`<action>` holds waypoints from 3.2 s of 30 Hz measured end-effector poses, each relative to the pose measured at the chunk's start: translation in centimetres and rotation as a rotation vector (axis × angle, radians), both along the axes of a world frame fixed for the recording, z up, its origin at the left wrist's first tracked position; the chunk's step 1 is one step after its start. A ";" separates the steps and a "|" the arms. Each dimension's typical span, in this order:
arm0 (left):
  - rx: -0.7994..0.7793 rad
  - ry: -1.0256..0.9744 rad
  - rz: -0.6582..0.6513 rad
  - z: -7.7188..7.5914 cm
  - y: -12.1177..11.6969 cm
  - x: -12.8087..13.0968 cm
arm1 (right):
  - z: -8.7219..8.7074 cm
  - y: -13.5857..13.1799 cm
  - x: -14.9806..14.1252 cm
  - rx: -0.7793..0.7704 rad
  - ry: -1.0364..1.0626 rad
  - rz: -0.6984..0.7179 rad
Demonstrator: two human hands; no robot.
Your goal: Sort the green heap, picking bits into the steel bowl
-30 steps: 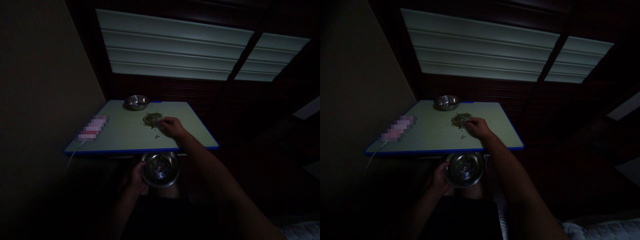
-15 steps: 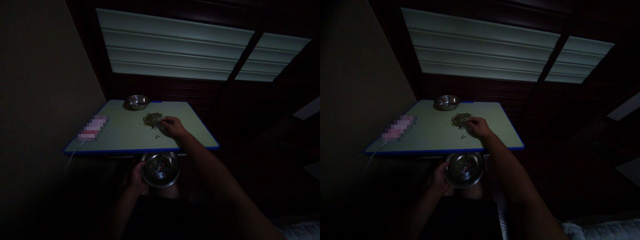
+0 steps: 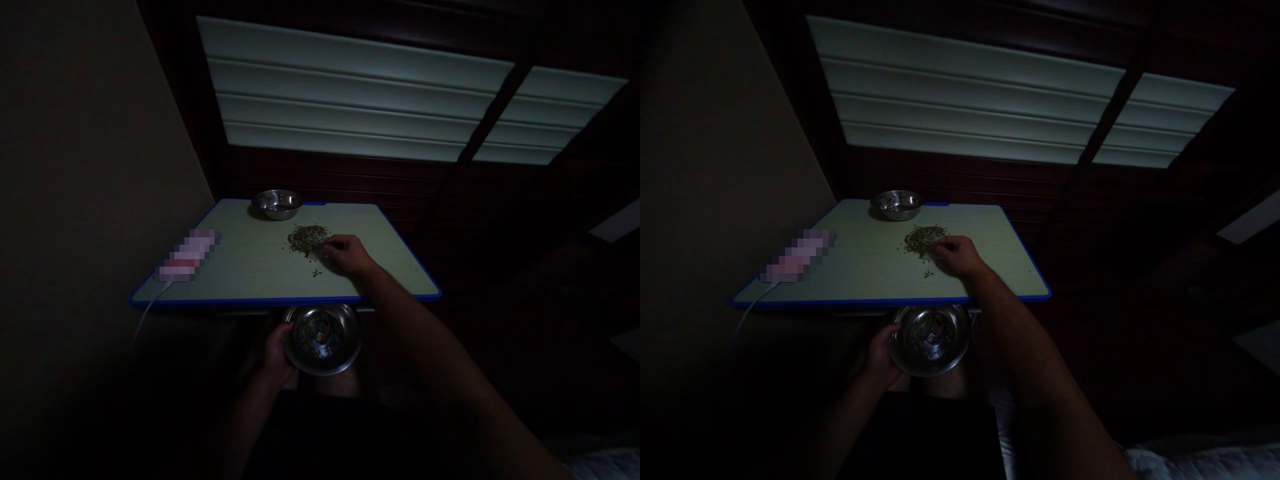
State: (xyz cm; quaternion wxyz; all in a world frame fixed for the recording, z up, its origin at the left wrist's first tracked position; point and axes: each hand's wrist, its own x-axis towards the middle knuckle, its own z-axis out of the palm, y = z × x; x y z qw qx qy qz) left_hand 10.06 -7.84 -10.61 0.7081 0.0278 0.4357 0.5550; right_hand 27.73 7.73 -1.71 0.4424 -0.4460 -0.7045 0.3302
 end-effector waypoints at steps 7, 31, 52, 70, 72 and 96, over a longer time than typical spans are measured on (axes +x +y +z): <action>-0.010 -0.003 0.001 0.1 0.0 0.1 | -0.4 0.4 0.0 0.042 -0.052 -0.023; 0.015 0.023 0.015 0.1 0.0 0.2 | -0.3 0.6 -0.4 0.057 -0.106 0.046; -0.005 0.011 0.000 0.2 0.0 0.1 | 0.3 0.4 -0.5 0.016 -0.039 0.237; 0.006 0.018 -0.002 -0.4 0.1 -0.2 | 1.3 -1.0 0.5 -0.181 -0.015 0.405; 0.001 0.017 0.000 -0.4 0.1 -0.2 | 1.4 -1.2 0.5 -0.210 -0.007 0.422; -0.031 0.008 0.058 1.0 0.0 -0.1 | 1.9 -2.4 1.1 -0.273 -0.220 -0.025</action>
